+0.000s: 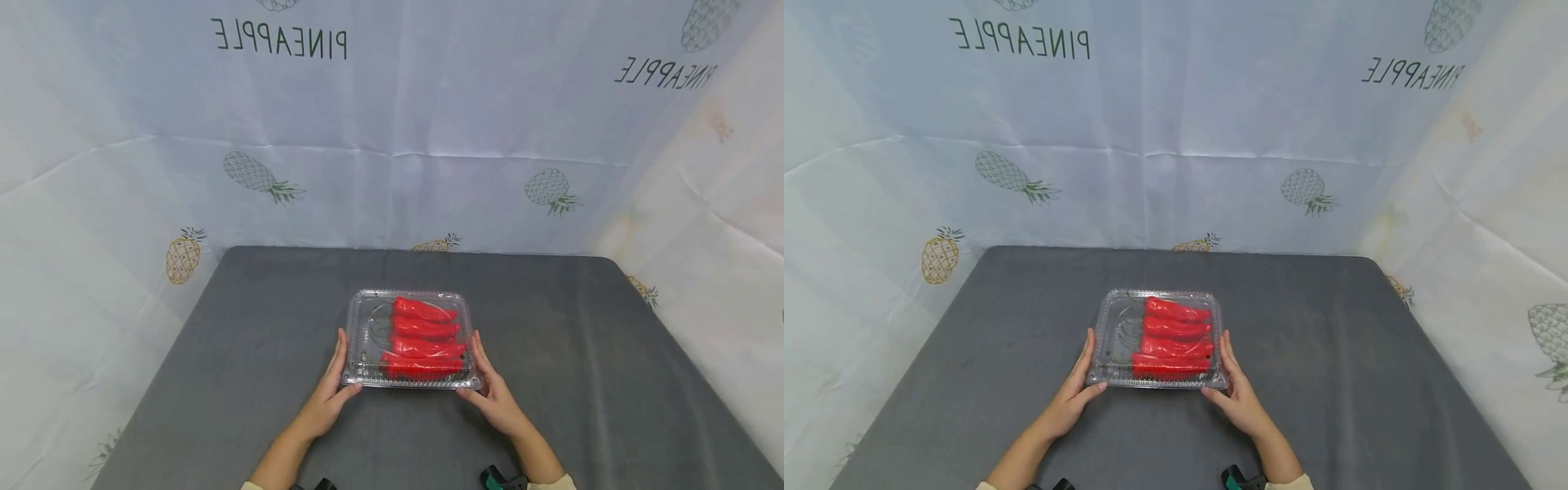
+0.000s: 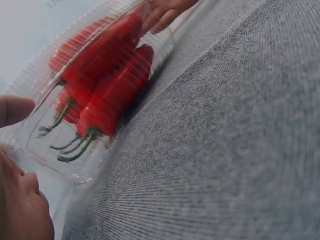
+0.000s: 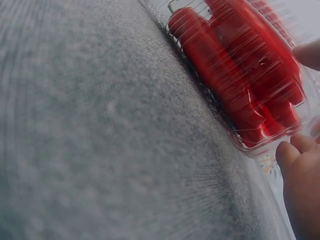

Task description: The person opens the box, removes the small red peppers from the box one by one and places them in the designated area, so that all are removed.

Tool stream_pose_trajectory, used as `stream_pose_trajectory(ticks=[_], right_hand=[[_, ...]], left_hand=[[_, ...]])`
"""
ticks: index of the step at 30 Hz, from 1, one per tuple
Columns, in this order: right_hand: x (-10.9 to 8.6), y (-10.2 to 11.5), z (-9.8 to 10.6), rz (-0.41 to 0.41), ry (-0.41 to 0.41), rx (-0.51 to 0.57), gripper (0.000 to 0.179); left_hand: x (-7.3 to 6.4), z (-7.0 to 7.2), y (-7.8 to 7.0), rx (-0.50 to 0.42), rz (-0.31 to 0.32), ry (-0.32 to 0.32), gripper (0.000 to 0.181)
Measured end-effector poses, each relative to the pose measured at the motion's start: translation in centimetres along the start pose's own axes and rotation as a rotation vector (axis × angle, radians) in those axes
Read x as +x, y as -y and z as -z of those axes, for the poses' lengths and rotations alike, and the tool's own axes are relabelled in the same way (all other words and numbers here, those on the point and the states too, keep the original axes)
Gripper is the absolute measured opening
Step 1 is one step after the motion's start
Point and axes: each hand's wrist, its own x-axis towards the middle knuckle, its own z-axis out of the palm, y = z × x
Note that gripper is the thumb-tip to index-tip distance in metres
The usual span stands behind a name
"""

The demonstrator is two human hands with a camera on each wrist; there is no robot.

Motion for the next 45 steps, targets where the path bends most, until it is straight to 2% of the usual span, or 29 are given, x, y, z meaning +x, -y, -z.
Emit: stream_pose_trajectory(ticks=[2,6,9,15,23,36,45], right_hand=[[0.01,-0.06,-0.08,0.032,0.006,0.012,0.083],[-0.03,-0.26,-0.29,0.127,0.019,0.033,0.077],[-0.12,-0.33,-0.39,0.166,-0.005,0.001,0.074],[-0.39,-0.02,-0.54,0.139,-0.057,-0.071,0.068],[-0.4,0.05,-0.51,0.168,-0.081,-0.129,0.065],[-0.34,-0.28,-0.83,0.148,-0.124,-0.245,0.066],[-0.3,-0.26,-0.79,0.166,-0.13,-0.26,0.065]], left_hand=[[-0.05,0.04,0.05,0.027,-0.021,-0.003,0.079],[-0.22,0.17,0.02,0.056,-0.016,-0.005,0.074],[-0.31,0.17,-0.1,0.087,-0.012,-0.015,0.07],[-0.55,-0.05,-0.25,0.165,-0.035,-0.061,0.061],[-0.59,-0.24,-0.07,0.233,-0.136,-0.101,0.057],[-0.76,-0.29,0.15,0.309,-0.147,-0.136,0.058],[-0.79,-0.53,0.06,0.336,-0.161,-0.152,0.057]])
